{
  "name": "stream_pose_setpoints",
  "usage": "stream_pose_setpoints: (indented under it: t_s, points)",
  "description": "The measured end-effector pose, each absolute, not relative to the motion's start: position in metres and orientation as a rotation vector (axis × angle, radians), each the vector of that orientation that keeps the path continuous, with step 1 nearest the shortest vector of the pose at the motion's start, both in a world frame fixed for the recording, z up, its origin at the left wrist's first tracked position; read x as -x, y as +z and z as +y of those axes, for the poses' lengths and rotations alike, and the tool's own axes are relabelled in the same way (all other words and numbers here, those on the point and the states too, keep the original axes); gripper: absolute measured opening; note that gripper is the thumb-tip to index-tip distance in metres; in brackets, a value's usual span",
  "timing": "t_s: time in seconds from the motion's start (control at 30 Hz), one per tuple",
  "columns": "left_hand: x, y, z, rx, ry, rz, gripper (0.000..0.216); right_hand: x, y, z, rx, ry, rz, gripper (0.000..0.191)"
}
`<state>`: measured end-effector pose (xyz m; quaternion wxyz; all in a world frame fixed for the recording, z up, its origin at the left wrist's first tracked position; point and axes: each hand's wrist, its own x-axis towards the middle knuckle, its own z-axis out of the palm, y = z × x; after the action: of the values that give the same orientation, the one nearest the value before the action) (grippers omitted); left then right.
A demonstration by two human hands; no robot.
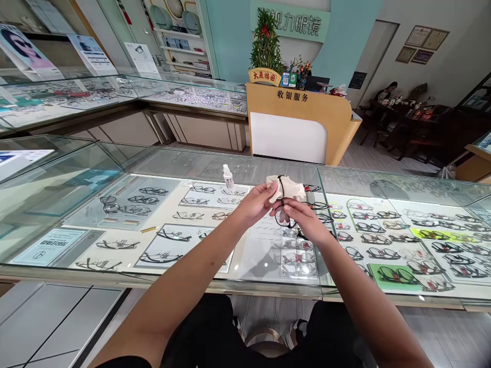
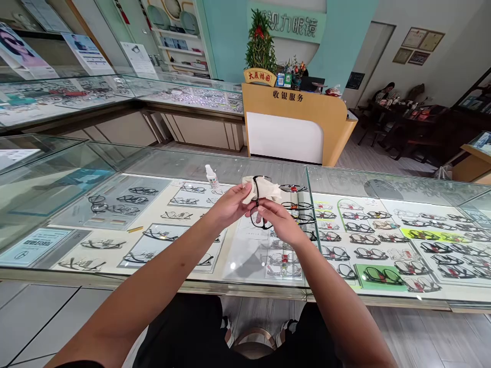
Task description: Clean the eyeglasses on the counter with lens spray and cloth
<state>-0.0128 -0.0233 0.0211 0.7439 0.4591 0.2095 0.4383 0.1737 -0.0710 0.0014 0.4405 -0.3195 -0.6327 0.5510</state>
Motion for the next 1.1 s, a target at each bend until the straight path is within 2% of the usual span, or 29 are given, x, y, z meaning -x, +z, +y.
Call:
stream_pose_setpoints:
  t_s: [0.2, 0.57, 0.87, 1.1]
  points:
    - [0.016, 0.021, -0.022, -1.07, 0.933, 0.413, 0.045, -0.173, -0.006, -0.07, 0.814, 1.471, -1.427, 0.037]
    - [0.001, 0.016, -0.028, -1.051, 1.115, 0.64, 0.066, -0.164, -0.007, -0.073, 0.931, 1.373, -1.456, 0.043]
    - [0.011, 0.025, -0.027, -1.076, 0.985, 0.425, 0.046, -0.172, -0.005, -0.07, 0.872, 1.418, -1.329, 0.042]
    - [0.014, 0.026, -0.029, -1.107, 0.964, 0.38, 0.046, -0.171, 0.01, -0.075, 0.778, 1.481, -1.25, 0.035]
